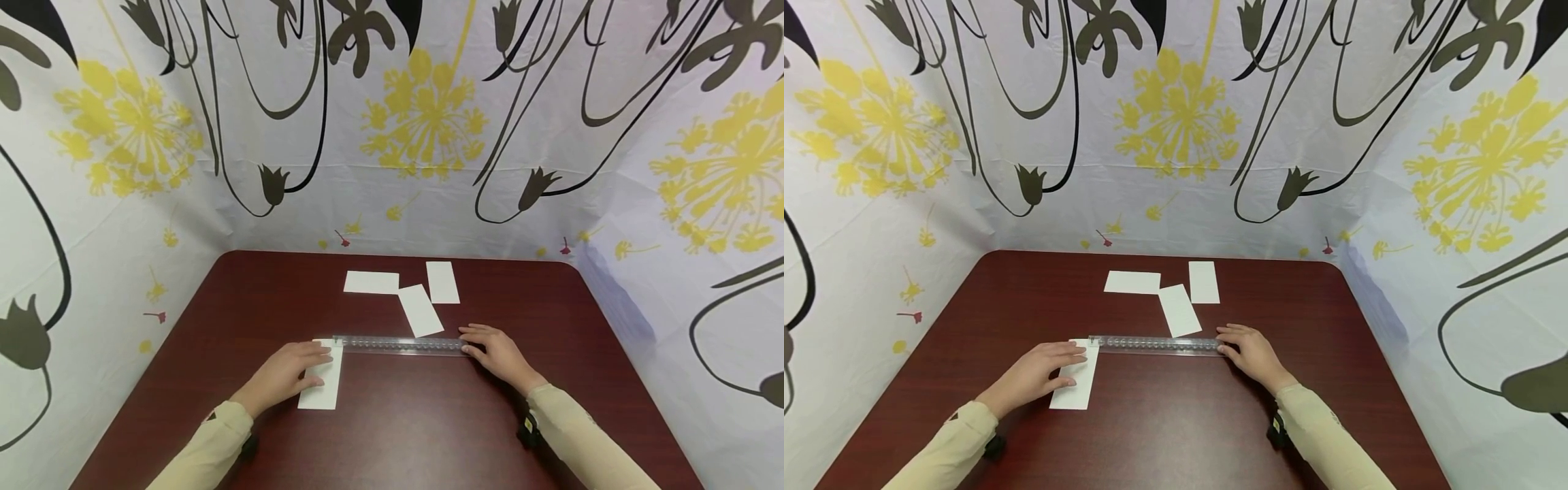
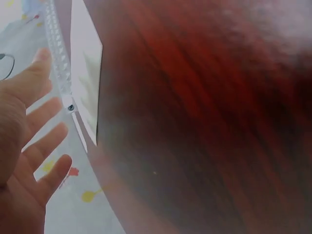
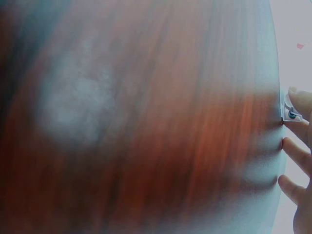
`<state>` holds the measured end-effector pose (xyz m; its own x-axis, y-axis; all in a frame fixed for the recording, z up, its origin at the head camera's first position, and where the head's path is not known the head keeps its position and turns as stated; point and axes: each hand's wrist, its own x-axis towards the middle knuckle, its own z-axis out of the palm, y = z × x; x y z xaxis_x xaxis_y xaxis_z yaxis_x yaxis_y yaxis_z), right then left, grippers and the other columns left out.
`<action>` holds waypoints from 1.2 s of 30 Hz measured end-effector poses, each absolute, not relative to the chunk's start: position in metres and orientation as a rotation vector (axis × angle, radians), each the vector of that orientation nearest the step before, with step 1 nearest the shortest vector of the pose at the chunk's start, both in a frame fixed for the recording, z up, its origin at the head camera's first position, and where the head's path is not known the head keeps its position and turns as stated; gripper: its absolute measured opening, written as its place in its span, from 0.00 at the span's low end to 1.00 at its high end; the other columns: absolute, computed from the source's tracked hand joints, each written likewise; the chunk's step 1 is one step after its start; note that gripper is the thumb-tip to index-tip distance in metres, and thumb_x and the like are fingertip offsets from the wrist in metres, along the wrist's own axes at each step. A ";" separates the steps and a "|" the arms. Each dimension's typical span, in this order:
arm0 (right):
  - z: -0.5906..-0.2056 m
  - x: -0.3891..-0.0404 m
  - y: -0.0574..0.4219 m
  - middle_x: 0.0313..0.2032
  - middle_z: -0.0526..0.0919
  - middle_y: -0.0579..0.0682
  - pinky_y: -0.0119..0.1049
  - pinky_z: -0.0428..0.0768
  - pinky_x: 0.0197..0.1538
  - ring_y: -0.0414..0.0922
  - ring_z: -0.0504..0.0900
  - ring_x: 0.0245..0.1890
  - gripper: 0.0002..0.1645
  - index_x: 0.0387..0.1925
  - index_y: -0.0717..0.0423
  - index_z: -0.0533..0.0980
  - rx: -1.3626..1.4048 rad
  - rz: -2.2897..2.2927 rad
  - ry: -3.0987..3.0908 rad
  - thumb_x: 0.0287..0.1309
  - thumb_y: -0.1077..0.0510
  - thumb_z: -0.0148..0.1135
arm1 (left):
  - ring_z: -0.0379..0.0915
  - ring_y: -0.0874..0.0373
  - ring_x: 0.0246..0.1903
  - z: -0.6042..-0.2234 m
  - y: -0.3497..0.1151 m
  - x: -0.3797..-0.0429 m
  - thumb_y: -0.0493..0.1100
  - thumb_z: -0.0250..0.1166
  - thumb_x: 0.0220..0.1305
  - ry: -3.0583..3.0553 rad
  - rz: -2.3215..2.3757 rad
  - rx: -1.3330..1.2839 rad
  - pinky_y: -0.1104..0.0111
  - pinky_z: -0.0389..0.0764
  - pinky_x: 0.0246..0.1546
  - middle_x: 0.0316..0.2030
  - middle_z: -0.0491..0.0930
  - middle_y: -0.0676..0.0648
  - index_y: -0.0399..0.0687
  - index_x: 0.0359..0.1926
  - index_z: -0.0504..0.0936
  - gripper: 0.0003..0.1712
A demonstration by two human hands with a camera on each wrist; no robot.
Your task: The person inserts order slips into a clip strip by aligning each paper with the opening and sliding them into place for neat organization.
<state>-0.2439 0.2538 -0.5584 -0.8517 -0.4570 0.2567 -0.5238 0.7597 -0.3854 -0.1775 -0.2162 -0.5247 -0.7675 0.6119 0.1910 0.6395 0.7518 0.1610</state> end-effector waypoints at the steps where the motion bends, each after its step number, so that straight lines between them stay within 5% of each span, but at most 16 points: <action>1: -0.559 -0.244 0.254 0.60 0.82 0.52 0.55 0.76 0.64 0.55 0.76 0.65 0.22 0.56 0.53 0.81 0.790 0.682 -2.807 0.62 0.51 0.66 | 0.74 0.49 0.63 -0.525 -0.216 -0.177 0.54 0.70 0.59 -2.829 -0.322 -1.031 0.51 0.75 0.62 0.62 0.80 0.50 0.53 0.58 0.82 0.27; 36: -0.559 -0.243 0.254 0.61 0.81 0.51 0.55 0.76 0.64 0.54 0.75 0.66 0.22 0.57 0.54 0.81 0.794 0.668 -2.824 0.63 0.50 0.65 | 0.74 0.49 0.64 -0.540 -0.215 -0.170 0.60 0.67 0.57 -2.825 -0.317 -1.138 0.51 0.75 0.61 0.63 0.79 0.50 0.54 0.59 0.82 0.30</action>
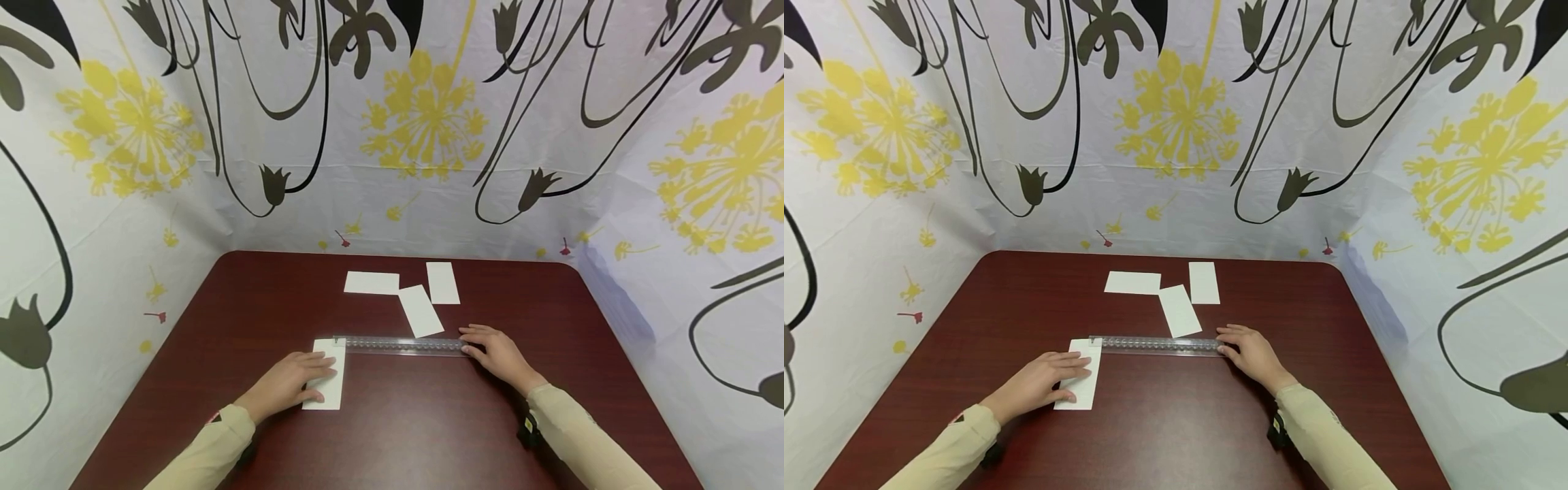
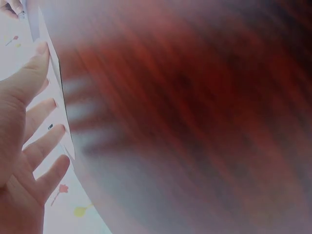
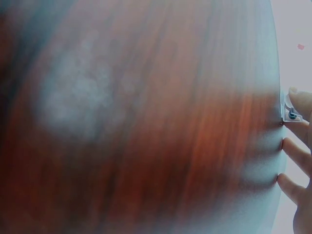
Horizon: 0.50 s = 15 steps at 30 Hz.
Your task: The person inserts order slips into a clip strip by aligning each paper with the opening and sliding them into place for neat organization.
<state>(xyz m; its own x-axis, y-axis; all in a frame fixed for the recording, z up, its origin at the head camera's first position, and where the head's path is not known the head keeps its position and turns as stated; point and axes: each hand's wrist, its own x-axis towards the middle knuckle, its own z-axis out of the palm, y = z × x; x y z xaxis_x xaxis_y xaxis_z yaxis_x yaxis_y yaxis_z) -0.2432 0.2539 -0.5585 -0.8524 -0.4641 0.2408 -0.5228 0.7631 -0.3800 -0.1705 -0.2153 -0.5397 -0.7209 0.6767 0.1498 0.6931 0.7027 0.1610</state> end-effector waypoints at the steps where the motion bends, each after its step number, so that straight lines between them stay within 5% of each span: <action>1: -0.559 -0.243 0.254 0.61 0.81 0.51 0.55 0.76 0.64 0.54 0.75 0.66 0.22 0.56 0.54 0.81 0.794 0.668 -2.823 0.63 0.50 0.65 | 0.74 0.49 0.64 -0.540 -0.215 -0.171 0.61 0.67 0.57 -2.820 -0.316 -1.138 0.51 0.76 0.61 0.62 0.79 0.50 0.54 0.59 0.82 0.30; 15: -0.558 -0.243 0.254 0.61 0.81 0.51 0.55 0.76 0.64 0.55 0.75 0.66 0.23 0.57 0.53 0.80 0.790 0.673 -2.823 0.63 0.50 0.65 | 0.74 0.48 0.64 -0.542 -0.213 -0.171 0.61 0.66 0.58 -2.787 -0.300 -1.164 0.50 0.77 0.60 0.64 0.78 0.51 0.54 0.61 0.81 0.32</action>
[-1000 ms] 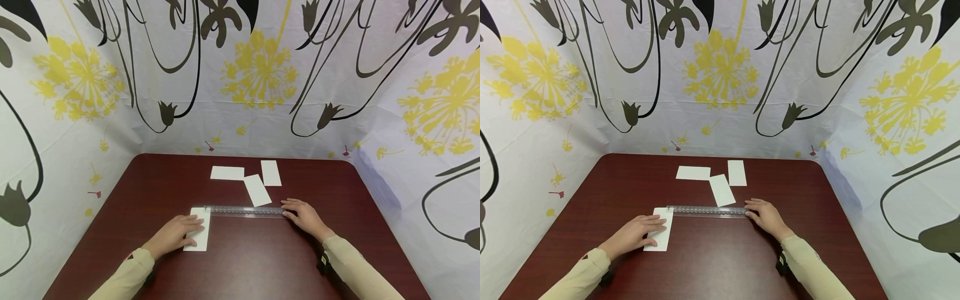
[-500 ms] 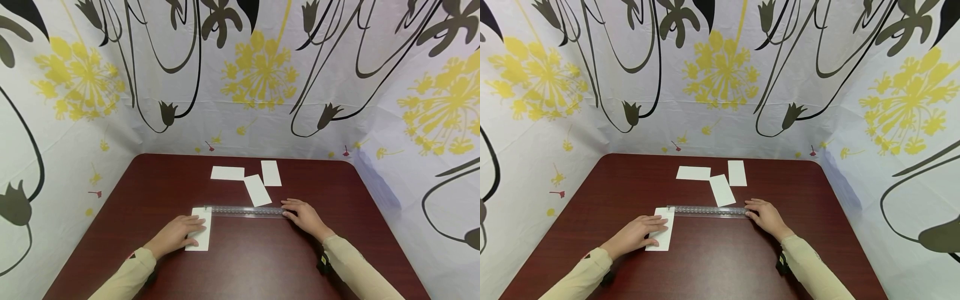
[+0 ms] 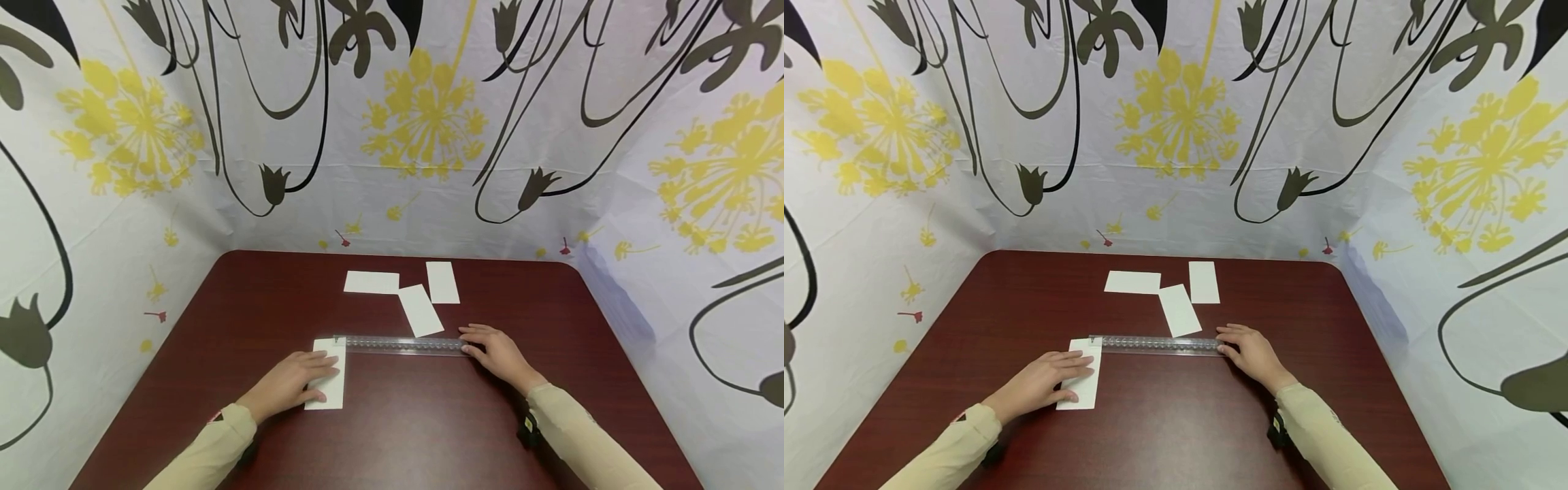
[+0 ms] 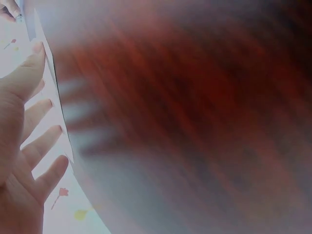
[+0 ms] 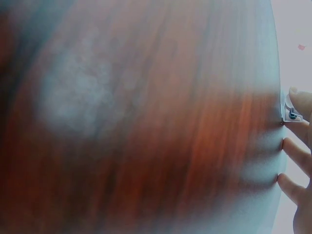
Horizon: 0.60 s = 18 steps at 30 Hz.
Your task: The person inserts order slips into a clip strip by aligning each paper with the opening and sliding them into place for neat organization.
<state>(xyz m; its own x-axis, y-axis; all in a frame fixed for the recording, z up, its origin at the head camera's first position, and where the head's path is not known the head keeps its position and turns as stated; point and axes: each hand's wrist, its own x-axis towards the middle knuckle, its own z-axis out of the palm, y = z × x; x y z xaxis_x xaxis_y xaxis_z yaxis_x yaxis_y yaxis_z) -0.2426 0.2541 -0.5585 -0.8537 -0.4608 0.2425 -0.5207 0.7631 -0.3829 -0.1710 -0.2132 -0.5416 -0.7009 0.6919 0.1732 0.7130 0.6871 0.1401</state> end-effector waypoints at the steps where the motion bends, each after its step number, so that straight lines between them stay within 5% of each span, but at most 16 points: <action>1: -0.559 -0.243 0.254 0.61 0.81 0.51 0.55 0.76 0.64 0.55 0.75 0.66 0.23 0.57 0.54 0.81 0.793 0.669 -2.822 0.63 0.50 0.65 | 0.74 0.48 0.64 -0.542 -0.213 -0.171 0.61 0.67 0.57 -2.773 -0.301 -1.172 0.51 0.77 0.59 0.64 0.78 0.51 0.54 0.60 0.81 0.32; 18: -0.561 -0.244 0.254 0.61 0.81 0.52 0.55 0.76 0.64 0.54 0.75 0.66 0.24 0.58 0.52 0.80 0.767 0.674 -2.818 0.63 0.50 0.65 | 0.71 0.47 0.66 -0.540 -0.214 -0.175 0.64 0.67 0.55 -2.787 -0.224 -1.194 0.51 0.75 0.61 0.66 0.76 0.51 0.56 0.63 0.79 0.36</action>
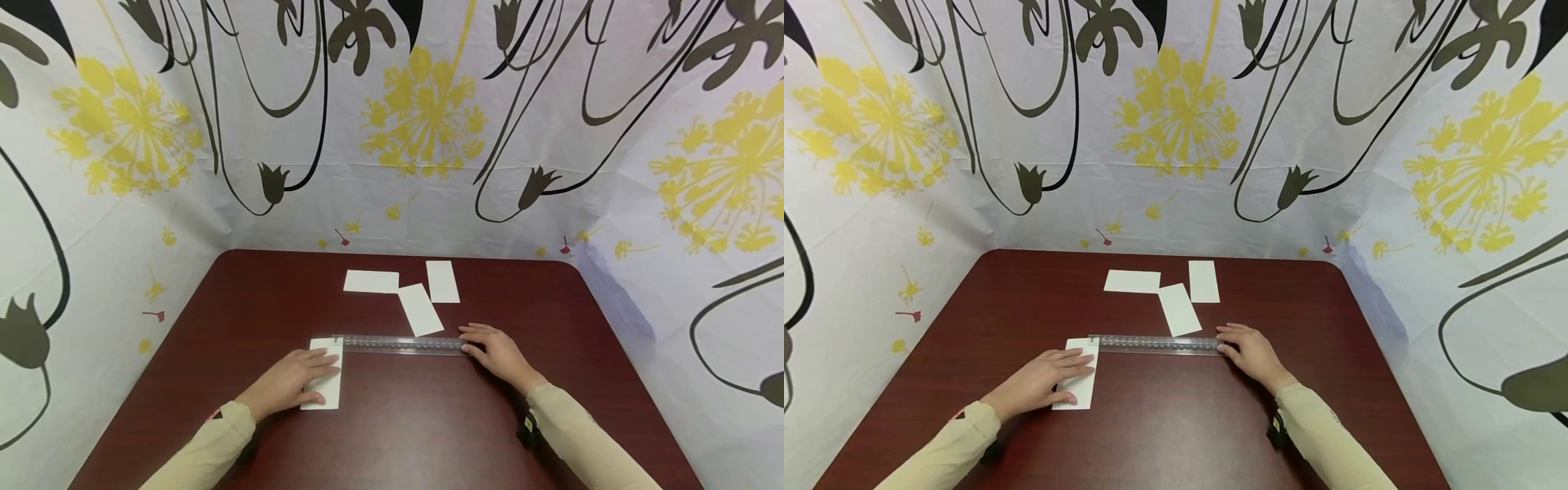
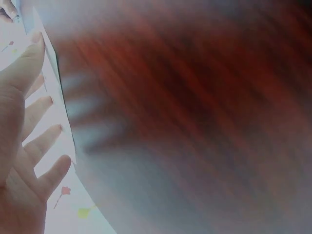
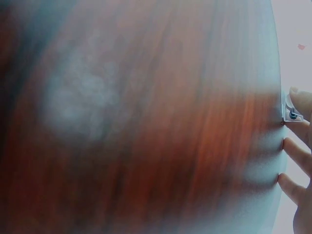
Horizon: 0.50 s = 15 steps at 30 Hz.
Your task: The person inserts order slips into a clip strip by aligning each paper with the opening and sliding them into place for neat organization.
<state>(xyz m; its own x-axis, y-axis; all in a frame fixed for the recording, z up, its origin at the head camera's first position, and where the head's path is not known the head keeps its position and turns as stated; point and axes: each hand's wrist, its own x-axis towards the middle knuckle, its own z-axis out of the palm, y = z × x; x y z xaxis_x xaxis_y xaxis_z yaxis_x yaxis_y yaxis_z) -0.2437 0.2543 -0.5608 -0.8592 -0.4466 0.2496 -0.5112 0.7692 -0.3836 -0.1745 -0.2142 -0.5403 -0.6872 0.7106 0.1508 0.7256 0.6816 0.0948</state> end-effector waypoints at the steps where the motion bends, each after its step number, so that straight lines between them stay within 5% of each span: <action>1: -0.561 -0.244 0.254 0.61 0.81 0.52 0.55 0.76 0.64 0.54 0.75 0.66 0.24 0.58 0.52 0.80 0.767 0.675 -2.819 0.63 0.50 0.65 | 0.72 0.47 0.65 -0.540 -0.215 -0.174 0.64 0.68 0.55 -2.776 -0.230 -1.202 0.51 0.76 0.60 0.65 0.76 0.50 0.56 0.62 0.79 0.36; 15: -0.560 -0.243 0.253 0.62 0.80 0.53 0.56 0.76 0.63 0.54 0.75 0.66 0.24 0.59 0.52 0.79 0.755 0.669 -2.826 0.63 0.50 0.65 | 0.71 0.45 0.66 -0.537 -0.213 -0.178 0.65 0.67 0.54 -2.759 -0.259 -1.255 0.50 0.75 0.61 0.66 0.76 0.48 0.54 0.63 0.78 0.38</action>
